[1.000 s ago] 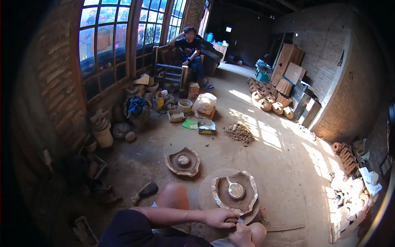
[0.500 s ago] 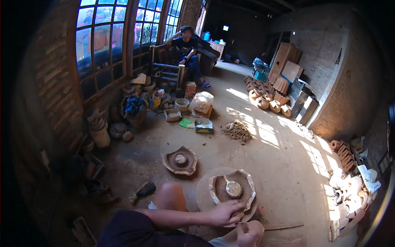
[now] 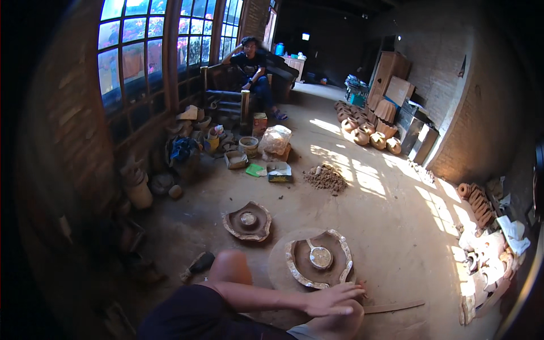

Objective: The person scrapes excess clay inside a mold using a scraping tool, handles and kneads clay by hand, and presses and smooths the clay into the mold sections.

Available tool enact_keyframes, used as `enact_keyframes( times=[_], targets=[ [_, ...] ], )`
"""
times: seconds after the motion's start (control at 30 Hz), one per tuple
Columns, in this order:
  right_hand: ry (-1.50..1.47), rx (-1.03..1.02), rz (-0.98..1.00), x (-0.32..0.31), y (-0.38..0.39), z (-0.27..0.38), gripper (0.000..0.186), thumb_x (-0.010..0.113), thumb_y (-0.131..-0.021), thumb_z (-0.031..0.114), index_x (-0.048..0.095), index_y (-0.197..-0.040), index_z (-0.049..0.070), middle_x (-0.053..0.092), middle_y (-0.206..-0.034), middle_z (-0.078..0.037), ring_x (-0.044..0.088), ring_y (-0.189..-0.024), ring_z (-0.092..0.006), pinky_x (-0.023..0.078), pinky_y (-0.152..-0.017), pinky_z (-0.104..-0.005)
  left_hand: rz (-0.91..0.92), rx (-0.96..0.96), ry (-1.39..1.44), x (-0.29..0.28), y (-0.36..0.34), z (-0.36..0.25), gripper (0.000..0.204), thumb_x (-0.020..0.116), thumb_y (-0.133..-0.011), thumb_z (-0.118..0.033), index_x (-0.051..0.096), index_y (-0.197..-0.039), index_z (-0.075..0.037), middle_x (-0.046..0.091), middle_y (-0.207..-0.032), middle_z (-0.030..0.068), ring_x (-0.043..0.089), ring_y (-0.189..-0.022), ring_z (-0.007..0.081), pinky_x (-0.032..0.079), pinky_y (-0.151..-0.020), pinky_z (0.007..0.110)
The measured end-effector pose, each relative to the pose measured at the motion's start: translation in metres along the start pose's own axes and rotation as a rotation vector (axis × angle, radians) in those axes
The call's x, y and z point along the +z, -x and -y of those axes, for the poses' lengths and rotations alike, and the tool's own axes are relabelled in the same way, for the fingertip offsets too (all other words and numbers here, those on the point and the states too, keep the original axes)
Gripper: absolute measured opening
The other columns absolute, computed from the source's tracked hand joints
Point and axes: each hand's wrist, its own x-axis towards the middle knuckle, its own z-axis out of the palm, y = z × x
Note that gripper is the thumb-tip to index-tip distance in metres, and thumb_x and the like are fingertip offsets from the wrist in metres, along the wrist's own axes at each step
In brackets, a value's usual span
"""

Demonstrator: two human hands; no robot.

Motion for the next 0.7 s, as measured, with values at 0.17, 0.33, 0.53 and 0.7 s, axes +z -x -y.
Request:
enact_keyframes(
  times=[0.17,0.33,0.53,0.7],
  targets=[
    [1.105,-0.015,-0.859,0.020,0.056,0.009,0.025,0.084,-0.093,0.032,0.076,-0.082,0.011,0.058,-0.058,0.005,0.039,-0.040,-0.0048,0.027,-0.037,-0.0262,-0.036,-0.178,0.104,-0.005,0.017,0.007,0.074,0.038,-0.113,-0.054,0.038,-0.158,0.005,0.037,-0.162,0.0273,0.036,-0.153,0.0417,0.030,-0.125,0.049],
    [1.963,-0.517,-1.151,-0.006,0.032,0.017,0.071,0.047,-0.110,0.052,0.072,-0.078,-0.006,0.066,-0.074,-0.035,0.062,-0.075,-0.0575,0.048,-0.070,-0.0637,-0.011,-0.119,0.190,-0.025,-0.006,-0.020,0.069,0.043,-0.113,-0.049,0.041,-0.156,0.005,0.044,-0.157,0.0247,0.044,-0.148,0.0368,0.037,-0.121,0.045],
    [1.995,-0.638,-0.746,0.143,-0.062,-0.012,0.059,0.046,-0.108,0.037,0.044,-0.160,0.009,0.056,-0.143,-0.022,0.058,-0.128,-0.0331,0.049,-0.102,-0.0511,-0.638,-0.198,0.669,-0.002,-0.052,-0.011,0.076,0.045,-0.111,-0.058,0.048,-0.151,0.006,0.060,-0.142,0.0225,0.058,-0.131,0.0291,0.052,-0.098,0.037],
    [1.769,-1.012,0.215,0.305,-0.072,-0.120,0.080,0.030,-0.106,0.060,0.039,-0.162,0.004,0.039,-0.162,-0.022,0.043,-0.147,-0.0334,0.038,-0.117,-0.0459,-0.370,-0.393,1.073,-0.014,-0.054,-0.023,0.078,0.041,-0.111,-0.062,0.040,-0.160,-0.001,0.071,-0.124,0.0173,0.069,-0.111,0.0213,0.053,-0.097,0.035]
  ],
)
